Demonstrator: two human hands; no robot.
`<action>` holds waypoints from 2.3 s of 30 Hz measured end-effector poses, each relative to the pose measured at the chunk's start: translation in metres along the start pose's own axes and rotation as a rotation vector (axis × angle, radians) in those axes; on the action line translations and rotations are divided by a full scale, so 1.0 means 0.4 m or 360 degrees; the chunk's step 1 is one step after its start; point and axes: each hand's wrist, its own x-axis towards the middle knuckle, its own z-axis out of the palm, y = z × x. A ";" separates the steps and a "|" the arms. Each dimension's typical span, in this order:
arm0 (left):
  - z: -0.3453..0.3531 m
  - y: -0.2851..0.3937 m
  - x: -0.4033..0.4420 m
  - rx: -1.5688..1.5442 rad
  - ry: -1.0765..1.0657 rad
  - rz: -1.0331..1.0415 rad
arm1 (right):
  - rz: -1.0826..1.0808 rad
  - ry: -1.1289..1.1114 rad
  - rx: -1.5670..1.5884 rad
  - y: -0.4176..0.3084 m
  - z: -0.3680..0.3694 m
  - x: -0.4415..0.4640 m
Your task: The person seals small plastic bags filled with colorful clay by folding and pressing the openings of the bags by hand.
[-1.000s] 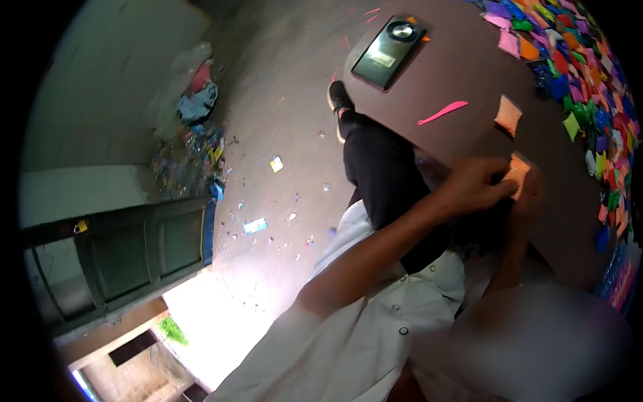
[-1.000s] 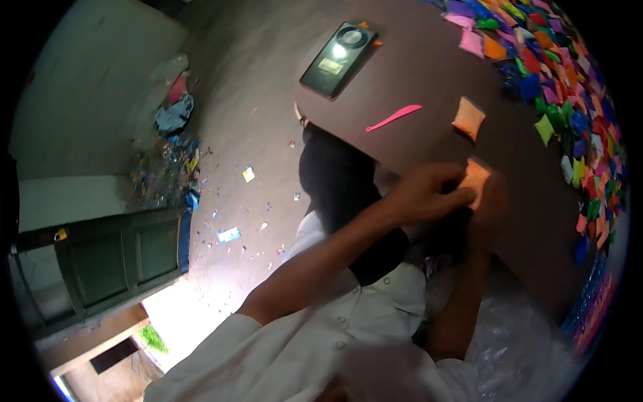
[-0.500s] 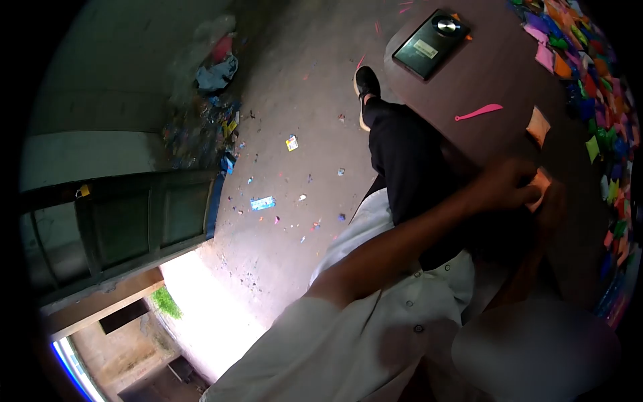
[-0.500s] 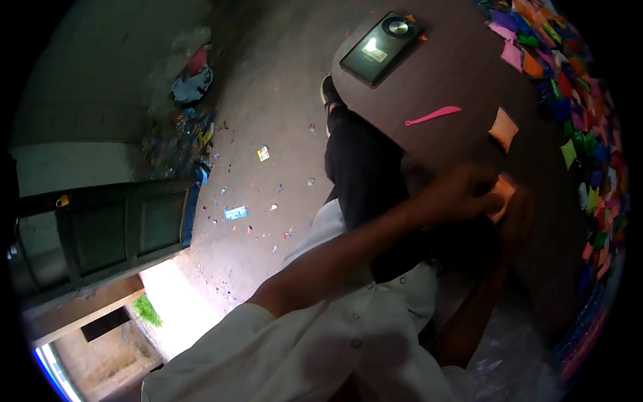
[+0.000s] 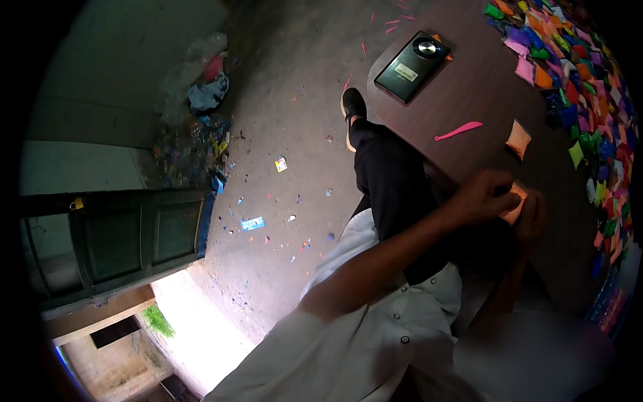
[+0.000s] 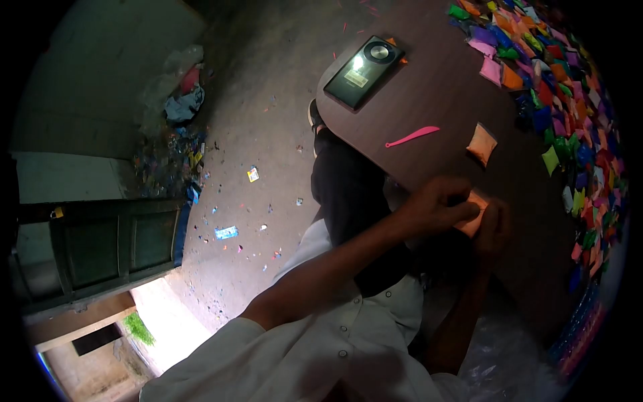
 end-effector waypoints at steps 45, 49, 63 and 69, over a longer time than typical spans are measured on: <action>0.002 -0.010 -0.006 -0.0305 -0.0053 -0.0040 | -0.0126 -0.0023 -0.0051 0.038 -0.007 -0.016; 0.012 -0.007 -0.004 0.0024 0.0068 0.0097 | -0.0054 0.0000 -0.0040 0.011 0.005 -0.019; 0.011 0.013 -0.005 -0.0043 0.0067 -0.0053 | -0.0023 -0.0003 0.0022 -0.001 0.012 -0.008; 0.017 0.000 -0.003 -0.0038 0.0073 0.0010 | -0.0044 0.0141 0.0045 0.000 0.018 -0.010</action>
